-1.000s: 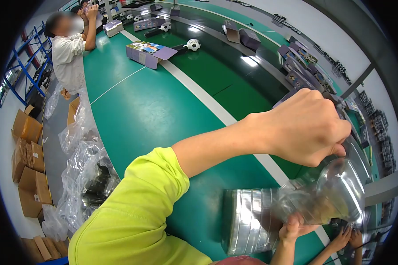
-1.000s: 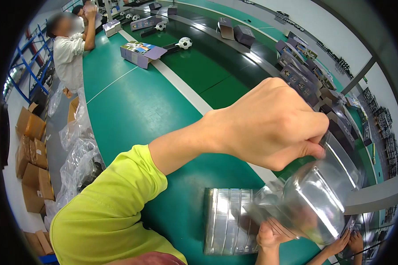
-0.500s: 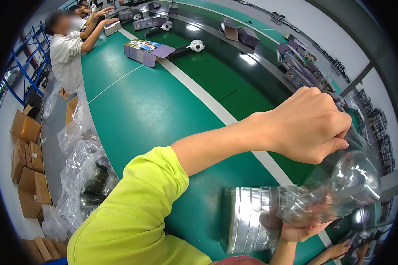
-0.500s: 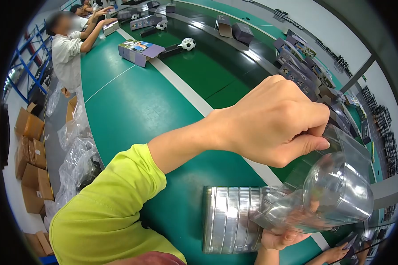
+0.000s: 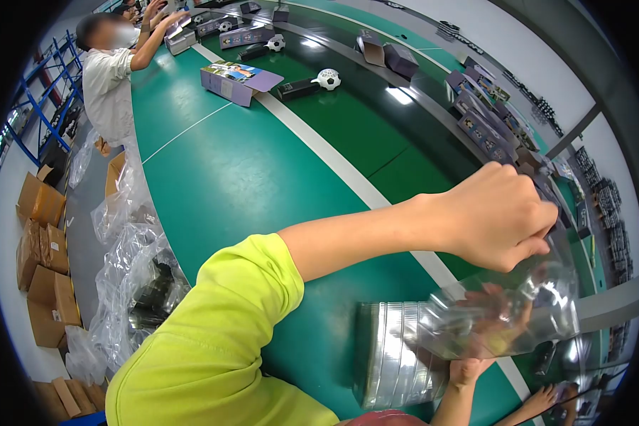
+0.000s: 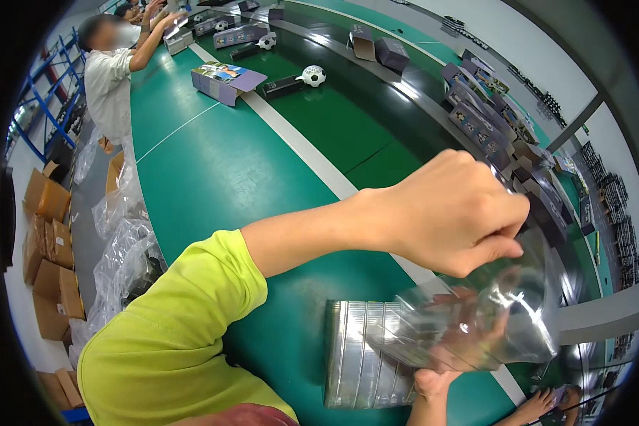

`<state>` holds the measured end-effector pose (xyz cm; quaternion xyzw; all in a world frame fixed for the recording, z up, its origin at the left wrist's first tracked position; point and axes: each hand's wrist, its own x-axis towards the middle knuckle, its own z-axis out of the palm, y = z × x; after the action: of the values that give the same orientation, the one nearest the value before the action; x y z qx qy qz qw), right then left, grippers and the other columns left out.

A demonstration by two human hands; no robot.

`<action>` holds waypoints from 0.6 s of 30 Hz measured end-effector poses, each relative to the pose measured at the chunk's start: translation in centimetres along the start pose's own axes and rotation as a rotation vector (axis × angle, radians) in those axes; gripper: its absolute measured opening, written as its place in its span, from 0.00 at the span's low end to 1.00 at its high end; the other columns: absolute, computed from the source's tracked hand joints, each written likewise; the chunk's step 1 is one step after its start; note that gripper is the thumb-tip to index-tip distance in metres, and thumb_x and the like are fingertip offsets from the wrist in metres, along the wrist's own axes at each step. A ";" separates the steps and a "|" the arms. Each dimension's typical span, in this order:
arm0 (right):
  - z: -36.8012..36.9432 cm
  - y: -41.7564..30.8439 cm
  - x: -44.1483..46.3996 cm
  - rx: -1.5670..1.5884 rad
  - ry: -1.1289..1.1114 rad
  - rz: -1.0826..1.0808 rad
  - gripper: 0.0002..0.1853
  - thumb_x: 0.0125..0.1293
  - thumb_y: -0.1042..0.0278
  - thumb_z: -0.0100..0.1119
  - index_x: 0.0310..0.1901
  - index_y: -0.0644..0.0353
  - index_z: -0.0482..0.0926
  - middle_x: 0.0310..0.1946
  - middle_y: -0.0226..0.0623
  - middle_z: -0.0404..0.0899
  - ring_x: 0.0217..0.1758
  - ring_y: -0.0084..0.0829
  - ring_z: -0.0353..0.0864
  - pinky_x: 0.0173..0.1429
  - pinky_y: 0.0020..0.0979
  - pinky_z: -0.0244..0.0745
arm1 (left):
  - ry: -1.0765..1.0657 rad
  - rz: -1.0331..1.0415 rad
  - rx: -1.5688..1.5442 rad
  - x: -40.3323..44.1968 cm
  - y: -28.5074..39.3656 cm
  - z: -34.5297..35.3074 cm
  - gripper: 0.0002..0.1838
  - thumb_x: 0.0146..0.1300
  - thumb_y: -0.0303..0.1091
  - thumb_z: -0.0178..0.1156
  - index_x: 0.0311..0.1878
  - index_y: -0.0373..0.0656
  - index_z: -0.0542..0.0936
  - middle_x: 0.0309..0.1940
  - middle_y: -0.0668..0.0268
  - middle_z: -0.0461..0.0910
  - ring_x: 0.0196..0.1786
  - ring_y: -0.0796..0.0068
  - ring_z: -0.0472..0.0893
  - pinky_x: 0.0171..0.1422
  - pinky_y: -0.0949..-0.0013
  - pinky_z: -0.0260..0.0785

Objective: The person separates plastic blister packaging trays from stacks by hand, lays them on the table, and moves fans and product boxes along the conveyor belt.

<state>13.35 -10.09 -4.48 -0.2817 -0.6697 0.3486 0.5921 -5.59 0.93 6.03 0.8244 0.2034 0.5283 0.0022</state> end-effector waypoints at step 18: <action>-0.6 1.3 -1.3 -0.059 0.377 -0.030 0.47 0.59 0.44 0.63 0.76 0.53 0.54 0.64 0.43 0.69 0.60 0.39 0.73 0.63 0.38 0.70 | -0.364 -0.213 -0.482 0.2 1.4 -0.8 0.25 0.48 0.52 0.74 0.34 0.38 0.83 0.30 0.65 0.86 0.25 0.61 0.81 0.36 0.64 0.76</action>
<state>14.06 -10.27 -6.22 -0.3492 -0.5610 0.2612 0.7036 -5.71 -0.47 6.90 0.8552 0.1536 0.4018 0.2891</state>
